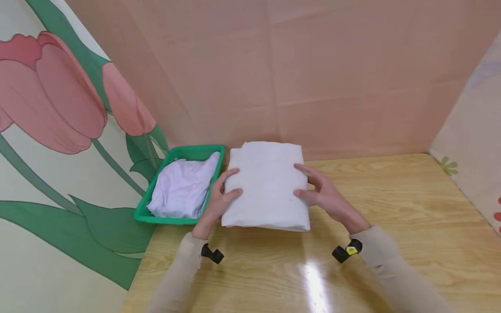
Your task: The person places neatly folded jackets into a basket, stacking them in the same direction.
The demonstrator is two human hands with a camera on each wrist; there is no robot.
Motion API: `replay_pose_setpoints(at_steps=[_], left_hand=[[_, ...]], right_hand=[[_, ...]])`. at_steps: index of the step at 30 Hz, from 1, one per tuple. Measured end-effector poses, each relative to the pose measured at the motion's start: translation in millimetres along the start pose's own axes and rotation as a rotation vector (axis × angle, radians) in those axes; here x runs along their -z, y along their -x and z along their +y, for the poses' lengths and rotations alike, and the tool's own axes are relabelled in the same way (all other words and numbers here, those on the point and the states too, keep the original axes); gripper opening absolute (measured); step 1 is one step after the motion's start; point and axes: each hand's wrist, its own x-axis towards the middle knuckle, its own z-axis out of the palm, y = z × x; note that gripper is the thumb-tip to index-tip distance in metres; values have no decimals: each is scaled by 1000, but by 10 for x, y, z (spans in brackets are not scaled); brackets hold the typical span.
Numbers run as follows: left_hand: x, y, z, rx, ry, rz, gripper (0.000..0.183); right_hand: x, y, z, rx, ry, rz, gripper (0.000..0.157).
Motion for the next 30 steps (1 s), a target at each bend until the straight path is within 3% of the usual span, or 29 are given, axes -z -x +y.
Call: replay_pose_setpoints(at_steps=[8, 13, 20, 30], left_hand=[[251, 21, 5, -18, 29, -15, 62], [394, 59, 23, 29, 39, -36, 64], [592, 91, 43, 87, 44, -6, 62], [849, 85, 120, 72, 19, 28, 63]], right_hand=[[-184, -140, -22, 2, -36, -16, 78], [-278, -204, -17, -7, -54, -35, 79], [-435, -360, -13, 4, -43, -51, 78], [-604, -543, -113, 15, -26, -70, 80]])
